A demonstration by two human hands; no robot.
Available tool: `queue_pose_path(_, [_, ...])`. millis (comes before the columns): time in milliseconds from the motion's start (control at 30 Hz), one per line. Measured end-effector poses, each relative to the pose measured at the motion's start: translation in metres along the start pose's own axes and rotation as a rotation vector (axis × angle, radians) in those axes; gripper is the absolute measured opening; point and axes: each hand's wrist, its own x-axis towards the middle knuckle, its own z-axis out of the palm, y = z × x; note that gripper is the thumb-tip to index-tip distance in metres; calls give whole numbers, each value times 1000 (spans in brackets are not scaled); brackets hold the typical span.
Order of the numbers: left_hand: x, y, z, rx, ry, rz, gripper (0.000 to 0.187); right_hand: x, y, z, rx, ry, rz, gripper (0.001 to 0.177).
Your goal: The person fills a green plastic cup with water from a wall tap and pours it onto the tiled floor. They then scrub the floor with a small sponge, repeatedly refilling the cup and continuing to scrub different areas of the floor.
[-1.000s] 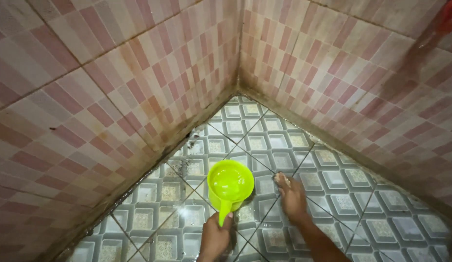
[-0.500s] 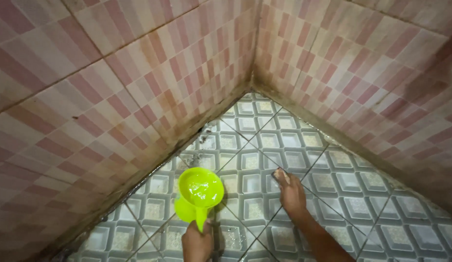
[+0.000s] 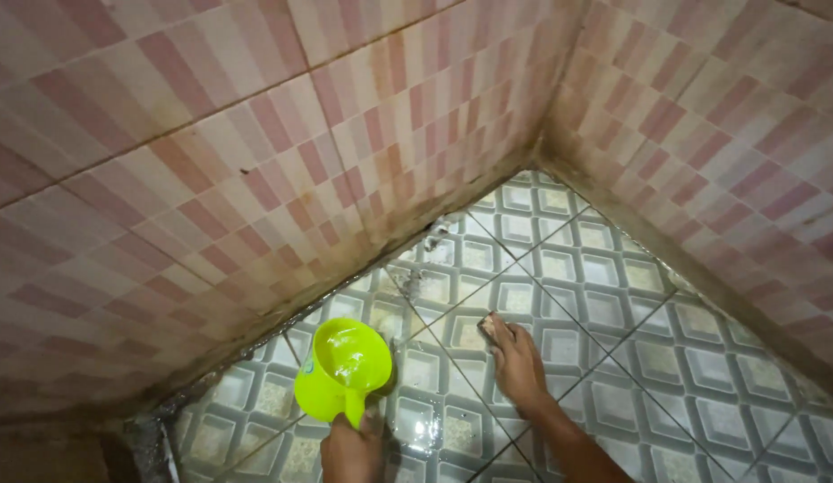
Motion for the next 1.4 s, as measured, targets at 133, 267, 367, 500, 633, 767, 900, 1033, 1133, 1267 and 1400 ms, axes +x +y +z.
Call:
queue_pose_path(133, [-9, 8, -11, 0, -5, -59, 54, -13, -71, -31, 97, -194, 217, 69])
queue_pose_path(267, [-15, 17, -19, 8, -5, -83, 49, -12, -39, 7, 20, -92, -20, 66])
queue_pose_path(367, [-3, 13, -9, -23, 22, -60, 51, -13, -30, 6, 28, -79, -25, 66])
queue_pose_path(500, [17, 9, 9, 18, 71, 19, 48, -13, 4, 9, 45, 60, -133, 67])
queue_pose_path(633, [9, 28, 10, 52, 73, -6, 54, -18, 13, -7, 42, -1, -32, 64])
queue_pose_path(767, [-1, 51, 2, 62, 70, 10, 48, -21, 28, -7, 7, 73, -131, 65])
queue_pose_path(900, [-16, 74, -12, 61, 66, -5, 42, -24, 28, -12, -13, 16, -97, 65])
queue_pose_path(1033, [-3, 72, -4, 23, 137, 36, 40, -24, 40, -10, 10, 41, -117, 65])
queue_pose_path(1133, [23, 55, 16, -5, 125, 25, 45, -24, 46, -13, 8, 83, -163, 65])
queue_pose_path(1267, [44, 39, 34, -101, 127, 93, 50, -27, 33, -34, -5, -19, 77, 65])
queue_pose_path(1400, [66, 22, 57, -123, 94, 187, 50, -30, 45, -37, -24, 49, 52, 59])
